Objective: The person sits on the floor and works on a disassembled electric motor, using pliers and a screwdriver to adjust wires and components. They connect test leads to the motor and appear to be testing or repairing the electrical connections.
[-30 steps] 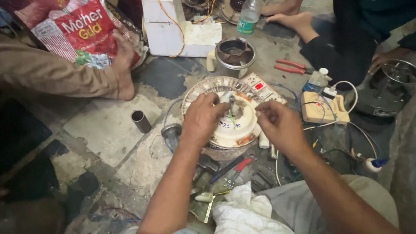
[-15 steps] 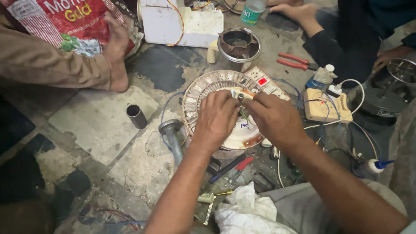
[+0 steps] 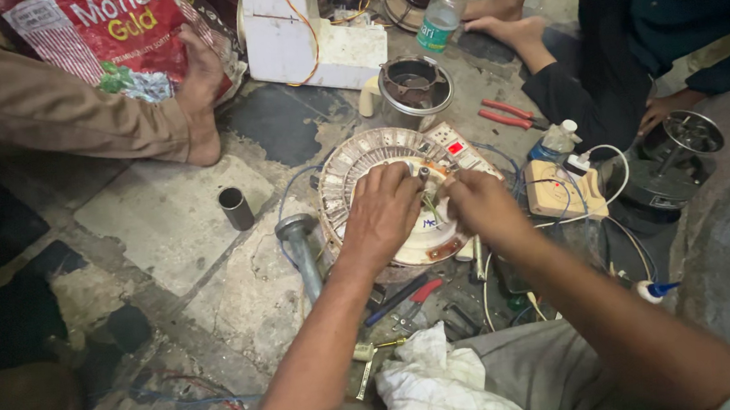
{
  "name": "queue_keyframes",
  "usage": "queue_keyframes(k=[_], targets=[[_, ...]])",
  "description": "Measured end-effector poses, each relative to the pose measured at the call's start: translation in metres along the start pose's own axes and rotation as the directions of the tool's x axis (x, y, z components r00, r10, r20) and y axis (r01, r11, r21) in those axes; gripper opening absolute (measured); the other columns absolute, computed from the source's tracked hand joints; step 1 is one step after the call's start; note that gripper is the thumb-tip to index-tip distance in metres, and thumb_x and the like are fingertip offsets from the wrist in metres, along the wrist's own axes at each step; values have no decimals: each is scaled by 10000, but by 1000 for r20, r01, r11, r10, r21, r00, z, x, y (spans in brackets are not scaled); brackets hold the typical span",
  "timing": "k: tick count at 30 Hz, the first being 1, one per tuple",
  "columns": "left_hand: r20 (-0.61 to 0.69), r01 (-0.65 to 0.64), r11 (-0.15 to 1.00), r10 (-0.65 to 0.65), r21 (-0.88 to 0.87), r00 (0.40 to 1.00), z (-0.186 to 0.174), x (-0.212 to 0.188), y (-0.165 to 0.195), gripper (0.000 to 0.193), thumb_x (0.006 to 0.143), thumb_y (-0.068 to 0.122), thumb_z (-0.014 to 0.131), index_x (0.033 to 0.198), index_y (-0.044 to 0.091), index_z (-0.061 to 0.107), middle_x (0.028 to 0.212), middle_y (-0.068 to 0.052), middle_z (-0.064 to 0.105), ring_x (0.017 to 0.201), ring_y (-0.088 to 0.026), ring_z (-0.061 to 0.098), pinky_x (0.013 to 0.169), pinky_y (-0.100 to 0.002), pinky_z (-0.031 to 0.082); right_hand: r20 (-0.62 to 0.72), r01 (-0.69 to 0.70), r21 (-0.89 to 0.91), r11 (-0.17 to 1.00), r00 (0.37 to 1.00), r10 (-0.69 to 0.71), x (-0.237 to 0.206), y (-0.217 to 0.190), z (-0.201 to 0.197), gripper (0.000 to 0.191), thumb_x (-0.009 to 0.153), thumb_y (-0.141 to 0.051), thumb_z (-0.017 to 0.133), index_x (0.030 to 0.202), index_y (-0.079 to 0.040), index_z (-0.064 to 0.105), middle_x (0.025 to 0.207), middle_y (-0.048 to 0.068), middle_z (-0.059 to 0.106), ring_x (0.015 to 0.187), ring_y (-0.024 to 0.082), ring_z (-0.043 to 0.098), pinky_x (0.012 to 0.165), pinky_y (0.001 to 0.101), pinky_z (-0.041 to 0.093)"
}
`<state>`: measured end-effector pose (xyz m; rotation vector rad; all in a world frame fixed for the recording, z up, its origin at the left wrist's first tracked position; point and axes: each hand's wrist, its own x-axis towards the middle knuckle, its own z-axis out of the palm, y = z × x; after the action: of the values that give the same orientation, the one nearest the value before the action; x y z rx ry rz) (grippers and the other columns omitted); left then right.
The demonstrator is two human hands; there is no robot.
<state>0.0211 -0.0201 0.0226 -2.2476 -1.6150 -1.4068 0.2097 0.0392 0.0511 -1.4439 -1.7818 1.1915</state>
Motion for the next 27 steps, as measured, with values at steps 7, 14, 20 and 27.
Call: queue_keyframes(k=[7, 14, 20, 27], targets=[[-29, -18, 1000, 18, -1, 999, 6, -3, -3, 255, 858, 127, 709, 1104, 78, 664, 1192, -96, 587, 1191, -313, 550, 999, -458, 438, 388, 624, -778, 69, 565, -728, -26, -37, -11, 306, 828, -145, 663, 1131, -108, 682, 985, 51, 638, 896, 251, 665, 761, 423, 520], [-24, 26, 999, -26, -37, 999, 4, -1, -2, 224, 893, 159, 713, 1105, 98, 673, 1186, -96, 591, 1177, -320, 553, 994, -470, 445, 84, 385, -808, 447, 825, -559, -11, -4, 6, 181, 915, -215, 667, 1043, -90, 696, 1001, 110, 670, 835, 312, 664, 678, 440, 525], [-105, 198, 973, -211, -123, 972, 2, -8, 13, 232, 913, 154, 705, 1140, 107, 695, 1231, -124, 600, 1184, -345, 555, 997, -478, 445, -50, 2, 33, 999, 999, 0, 13, 60, -34, 233, 877, -113, 578, 1065, 16, 625, 859, 154, 662, 722, 240, 686, 606, 363, 562], [-164, 337, 374, -842, -864, 514, -69, -11, -74, 381, 958, 260, 681, 1294, 92, 618, 1037, -122, 675, 893, -212, 650, 722, -360, 537, -230, 86, 811, 579, 956, 180, -13, 92, -115, 195, 1032, -218, 629, 1154, -66, 633, 936, 45, 630, 756, 151, 604, 666, 321, 508]])
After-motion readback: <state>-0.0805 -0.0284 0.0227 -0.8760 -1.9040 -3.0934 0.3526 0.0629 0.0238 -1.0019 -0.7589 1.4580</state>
